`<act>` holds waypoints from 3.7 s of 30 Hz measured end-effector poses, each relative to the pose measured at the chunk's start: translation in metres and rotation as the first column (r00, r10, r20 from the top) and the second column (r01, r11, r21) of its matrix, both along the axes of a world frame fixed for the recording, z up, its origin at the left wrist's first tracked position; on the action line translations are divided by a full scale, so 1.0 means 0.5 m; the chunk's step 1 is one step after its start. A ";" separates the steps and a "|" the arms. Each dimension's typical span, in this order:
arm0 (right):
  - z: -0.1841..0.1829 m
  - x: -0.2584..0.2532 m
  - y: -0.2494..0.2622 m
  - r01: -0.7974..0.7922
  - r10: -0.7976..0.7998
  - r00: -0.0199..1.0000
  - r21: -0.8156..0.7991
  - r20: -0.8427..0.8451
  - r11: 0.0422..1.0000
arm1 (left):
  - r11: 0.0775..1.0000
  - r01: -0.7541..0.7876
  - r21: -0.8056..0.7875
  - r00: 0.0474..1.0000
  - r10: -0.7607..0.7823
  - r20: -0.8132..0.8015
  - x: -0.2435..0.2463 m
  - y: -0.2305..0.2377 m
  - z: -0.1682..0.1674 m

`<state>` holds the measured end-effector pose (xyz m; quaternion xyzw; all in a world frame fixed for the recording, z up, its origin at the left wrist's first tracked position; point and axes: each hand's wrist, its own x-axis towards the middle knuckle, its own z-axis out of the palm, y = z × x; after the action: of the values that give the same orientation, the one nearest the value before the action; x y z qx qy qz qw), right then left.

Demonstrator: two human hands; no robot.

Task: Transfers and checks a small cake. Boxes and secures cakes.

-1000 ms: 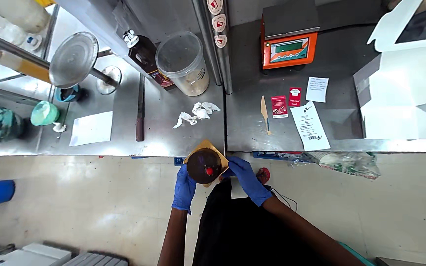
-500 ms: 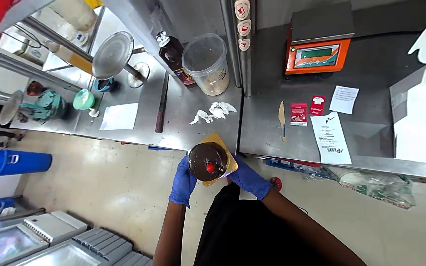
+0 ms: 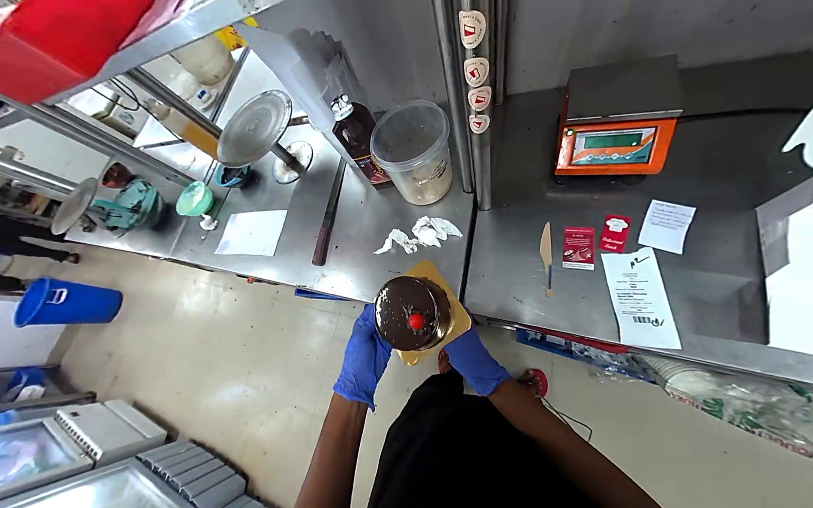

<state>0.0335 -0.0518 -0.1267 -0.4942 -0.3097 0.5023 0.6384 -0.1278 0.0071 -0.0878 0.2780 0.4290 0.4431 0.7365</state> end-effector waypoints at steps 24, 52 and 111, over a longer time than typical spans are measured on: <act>-0.087 0.054 -0.013 -0.058 0.030 0.966 -0.098 -0.258 0.994 | 0.985 -0.167 0.031 0.983 0.169 -0.069 -0.042 0.036 0.036; -0.093 0.156 -0.159 0.226 -0.246 0.965 -0.183 -0.095 0.957 | 0.986 -0.089 -0.141 0.854 0.002 -0.521 0.024 0.079 -0.209; 0.170 0.191 -0.192 0.567 -0.574 0.817 0.108 0.050 0.817 | 0.375 0.763 0.527 0.608 -0.694 -0.386 0.201 -0.033 -0.009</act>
<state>0.1289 -0.1477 -0.0414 -0.5553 -0.1947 0.2534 0.7678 -0.0273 -0.0095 -0.0924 0.6948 0.1166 0.1767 0.6874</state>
